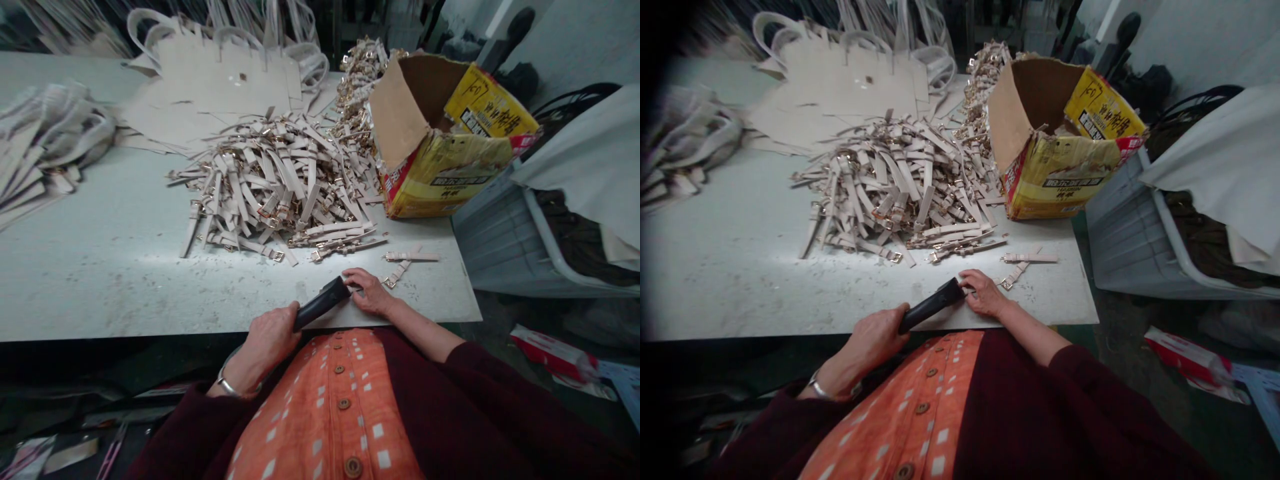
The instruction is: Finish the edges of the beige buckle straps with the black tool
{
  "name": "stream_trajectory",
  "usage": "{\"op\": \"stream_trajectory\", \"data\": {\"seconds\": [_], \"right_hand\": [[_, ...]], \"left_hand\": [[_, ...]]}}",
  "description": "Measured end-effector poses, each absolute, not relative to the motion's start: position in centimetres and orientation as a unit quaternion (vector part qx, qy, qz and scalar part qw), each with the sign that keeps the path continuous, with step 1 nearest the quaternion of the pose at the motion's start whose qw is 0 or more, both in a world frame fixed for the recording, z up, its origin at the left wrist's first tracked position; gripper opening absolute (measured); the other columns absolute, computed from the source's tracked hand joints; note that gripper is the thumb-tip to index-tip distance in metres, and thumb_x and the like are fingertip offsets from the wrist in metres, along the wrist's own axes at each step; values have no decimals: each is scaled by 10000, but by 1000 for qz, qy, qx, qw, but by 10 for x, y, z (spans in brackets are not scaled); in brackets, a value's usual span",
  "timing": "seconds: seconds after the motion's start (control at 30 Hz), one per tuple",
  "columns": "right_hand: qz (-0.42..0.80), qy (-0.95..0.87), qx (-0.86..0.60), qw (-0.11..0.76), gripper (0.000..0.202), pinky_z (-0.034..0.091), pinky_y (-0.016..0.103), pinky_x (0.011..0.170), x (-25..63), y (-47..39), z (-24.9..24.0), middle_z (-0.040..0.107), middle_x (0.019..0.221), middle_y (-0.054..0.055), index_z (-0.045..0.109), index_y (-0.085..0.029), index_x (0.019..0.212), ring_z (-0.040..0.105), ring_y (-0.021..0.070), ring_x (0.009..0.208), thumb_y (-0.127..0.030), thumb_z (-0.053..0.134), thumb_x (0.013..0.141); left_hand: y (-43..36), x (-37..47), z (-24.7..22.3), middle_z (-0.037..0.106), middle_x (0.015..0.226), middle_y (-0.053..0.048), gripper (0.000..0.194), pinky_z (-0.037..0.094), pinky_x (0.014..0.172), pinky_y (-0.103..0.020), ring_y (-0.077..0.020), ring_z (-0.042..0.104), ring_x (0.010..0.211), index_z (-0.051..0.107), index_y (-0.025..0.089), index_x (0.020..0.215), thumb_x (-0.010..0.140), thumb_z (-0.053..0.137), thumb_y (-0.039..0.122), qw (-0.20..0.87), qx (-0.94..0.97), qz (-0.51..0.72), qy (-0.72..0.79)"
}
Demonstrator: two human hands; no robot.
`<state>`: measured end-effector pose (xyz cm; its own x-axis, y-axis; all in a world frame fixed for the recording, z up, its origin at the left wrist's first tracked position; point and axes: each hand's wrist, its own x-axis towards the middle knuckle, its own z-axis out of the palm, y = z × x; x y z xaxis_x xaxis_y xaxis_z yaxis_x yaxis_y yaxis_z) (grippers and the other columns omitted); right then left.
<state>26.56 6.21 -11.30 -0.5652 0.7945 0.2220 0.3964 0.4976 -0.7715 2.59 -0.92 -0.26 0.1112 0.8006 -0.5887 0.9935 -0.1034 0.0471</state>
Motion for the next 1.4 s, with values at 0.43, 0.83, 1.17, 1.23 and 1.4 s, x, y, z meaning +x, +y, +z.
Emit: {"op": "stream_trajectory", "data": {"seconds": [0.43, 0.83, 1.17, 1.23, 1.4], "right_hand": [[336, -836, -329, 282, 348, 432, 378, 937, 266, 67, -112, 539, 1159, 99, 569, -175, 1008, 500, 187, 1084, -24, 446, 719], [255, -849, -393, 243, 117, 400, 359, 816, 257, 55, -106, 594, 937, 70, 579, -184, 859, 509, 202, 918, -142, 591, 750], [246, -855, -362, 278, 94, 393, 356, 769, 264, 33, -112, 570, 909, 70, 614, -206, 833, 479, 197, 878, -216, 521, 845], [262, -849, -353, 293, 107, 412, 363, 769, 265, 31, -113, 569, 929, 73, 621, -212, 854, 484, 197, 884, -213, 514, 848], [296, -841, -340, 299, 103, 434, 360, 771, 265, 35, -114, 578, 897, 67, 620, -209, 835, 495, 191, 872, -196, 519, 844]], "left_hand": [[-10, 34, -7, 665, 884, -91, 297, 432, 674, -293, -222, 631, 837, 504, 191, 1036, 748, 449, 239, 228, 707, -201, 638], [-24, -13, -3, 665, 824, -53, 280, 408, 628, -252, -199, 630, 795, 523, 223, 1009, 759, 441, 318, 230, 663, -193, 686], [-34, -13, 3, 672, 862, -66, 291, 401, 619, -250, -198, 633, 791, 518, 226, 1019, 744, 441, 282, 258, 672, -232, 654], [-37, -14, 1, 672, 864, -73, 306, 404, 628, -259, -208, 634, 805, 514, 225, 1030, 735, 450, 275, 258, 671, -241, 651], [-38, -10, -8, 672, 890, -89, 336, 423, 654, -288, -233, 635, 841, 501, 220, 1060, 734, 443, 274, 261, 685, -245, 634]]}}
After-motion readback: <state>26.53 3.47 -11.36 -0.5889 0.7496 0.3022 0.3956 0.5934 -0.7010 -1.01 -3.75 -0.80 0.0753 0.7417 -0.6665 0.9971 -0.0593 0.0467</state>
